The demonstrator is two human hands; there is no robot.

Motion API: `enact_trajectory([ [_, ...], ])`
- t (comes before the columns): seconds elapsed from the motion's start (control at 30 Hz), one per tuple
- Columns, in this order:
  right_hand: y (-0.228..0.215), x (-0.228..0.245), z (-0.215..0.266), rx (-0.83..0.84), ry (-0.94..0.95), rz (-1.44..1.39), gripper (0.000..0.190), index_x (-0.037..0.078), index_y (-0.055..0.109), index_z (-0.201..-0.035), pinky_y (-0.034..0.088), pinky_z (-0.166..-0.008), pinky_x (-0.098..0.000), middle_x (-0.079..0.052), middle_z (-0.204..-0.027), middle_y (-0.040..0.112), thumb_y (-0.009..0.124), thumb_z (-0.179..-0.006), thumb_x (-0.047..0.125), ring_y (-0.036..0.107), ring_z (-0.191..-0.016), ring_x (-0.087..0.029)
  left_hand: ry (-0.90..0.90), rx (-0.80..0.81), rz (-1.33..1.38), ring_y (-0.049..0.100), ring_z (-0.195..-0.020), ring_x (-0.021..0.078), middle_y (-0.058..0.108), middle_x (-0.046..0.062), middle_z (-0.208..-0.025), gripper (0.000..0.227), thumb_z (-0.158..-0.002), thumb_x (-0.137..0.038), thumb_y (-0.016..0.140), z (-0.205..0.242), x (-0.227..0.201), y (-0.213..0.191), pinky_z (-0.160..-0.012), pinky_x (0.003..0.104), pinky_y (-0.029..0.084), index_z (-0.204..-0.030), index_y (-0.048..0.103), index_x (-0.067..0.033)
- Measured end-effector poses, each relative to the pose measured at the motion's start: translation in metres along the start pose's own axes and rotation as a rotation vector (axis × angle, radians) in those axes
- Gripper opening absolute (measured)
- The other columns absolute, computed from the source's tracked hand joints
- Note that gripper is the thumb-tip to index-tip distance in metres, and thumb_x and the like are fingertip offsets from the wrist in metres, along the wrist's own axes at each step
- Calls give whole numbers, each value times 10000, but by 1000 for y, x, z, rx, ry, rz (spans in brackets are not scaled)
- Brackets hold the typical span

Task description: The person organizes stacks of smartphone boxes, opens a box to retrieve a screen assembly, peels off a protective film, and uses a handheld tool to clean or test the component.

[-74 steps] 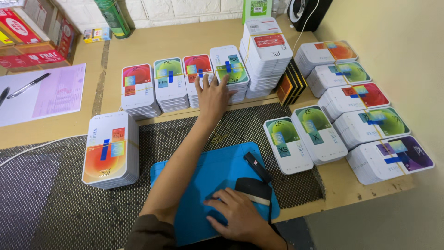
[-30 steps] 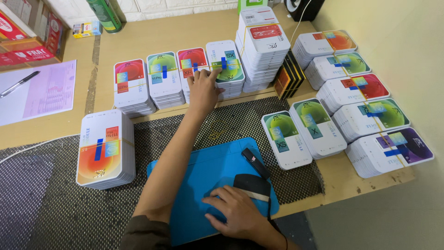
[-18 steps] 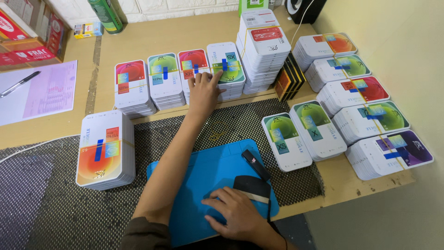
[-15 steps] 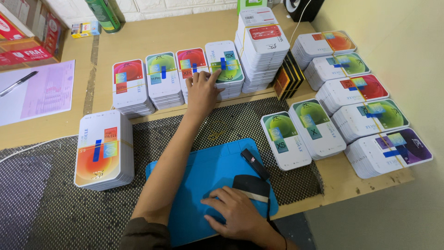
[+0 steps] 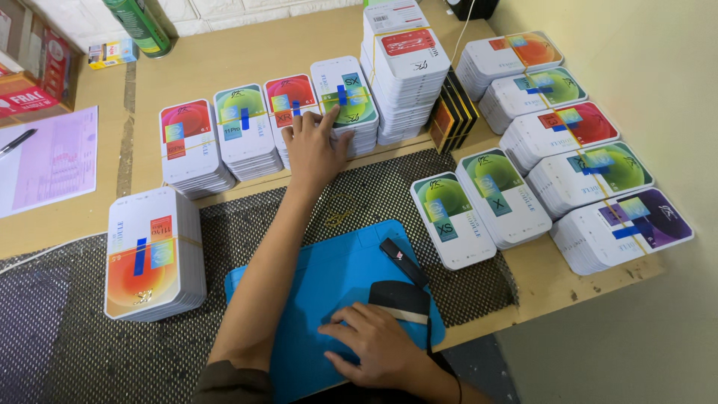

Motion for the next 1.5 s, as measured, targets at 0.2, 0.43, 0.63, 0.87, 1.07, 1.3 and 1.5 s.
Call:
enact_trajectory([
  [0.2, 1, -1, 1, 22, 2, 6, 347, 88, 661, -1272, 502, -782, -441, -136, -1125, 624, 603, -1020, 320, 598, -988, -288, -27, 44, -1, 540, -1038, 372, 603, 137, -1074, 551, -916, -509, 672, -3, -2, -2, -808, 521, 402, -1380, 634, -216],
  [0.43, 1, -1, 1, 27, 24, -30, 353, 91, 660, -1286, 496, -804, -451, -136, -1145, 628, 589, -1025, 317, 594, -999, -291, 12, -56, -18, 549, -1008, 368, 617, 120, -1067, 489, -951, -483, 681, 1, 0, 1, -769, 523, 406, -1357, 654, -211],
  [0.63, -1, 0, 0, 18, 7, -25, 346, 77, 668, -1271, 500, -790, -449, -139, -1115, 622, 611, -1014, 302, 601, -971, -289, 3, -32, 6, 547, -1020, 359, 608, 128, -1080, 501, -968, -497, 660, 1, -1, 0, -801, 518, 404, -1372, 646, -202],
  [0.87, 2, -3, 2, 42, 36, -37, 358, 94, 663, -1285, 495, -794, -457, -140, -1143, 628, 595, -1021, 326, 600, -1012, -298, -10, -35, 6, 533, -1003, 366, 583, 135, -1064, 501, -962, -457, 647, 3, -8, -4, -771, 525, 395, -1381, 617, -184],
  [1.07, -16, 3, 1, 77, 146, -291, 375, 125, 678, -1296, 483, -870, -418, -107, -1165, 621, 604, -1008, 353, 615, -1079, -254, -109, -92, 158, 484, -1191, 379, 515, 206, -1271, 608, -1004, -571, 477, 5, -40, -22, -926, 527, 381, -1402, 540, -116],
  [1.3, 24, -24, 10, 143, -9, -167, 440, 94, 648, -1310, 467, -799, -463, -145, -1137, 579, 453, -1104, 431, 582, -1006, -310, 292, -4, -265, 298, -1554, 391, 243, 153, -1696, 1006, -917, -552, 831, -21, -106, 2, -1258, 566, 272, -1645, 171, -334],
  [1.5, 50, -53, 20, 193, -4, -97, 277, 175, 644, -1323, 480, -909, -430, -87, -1197, 616, 567, -1084, 292, 586, -1093, -268, 163, -29, -209, 542, -1306, 367, 340, 295, -1581, 1097, -712, -521, 917, -59, -108, 24, -1097, 545, 424, -1594, 291, -339],
])
Point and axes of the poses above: each hand's wrist, its own z-axis away from the middle knuckle, its own y-axis out of the palm, x = y × z, the point moved 5 cm from there along -z, towards the middle knuckle
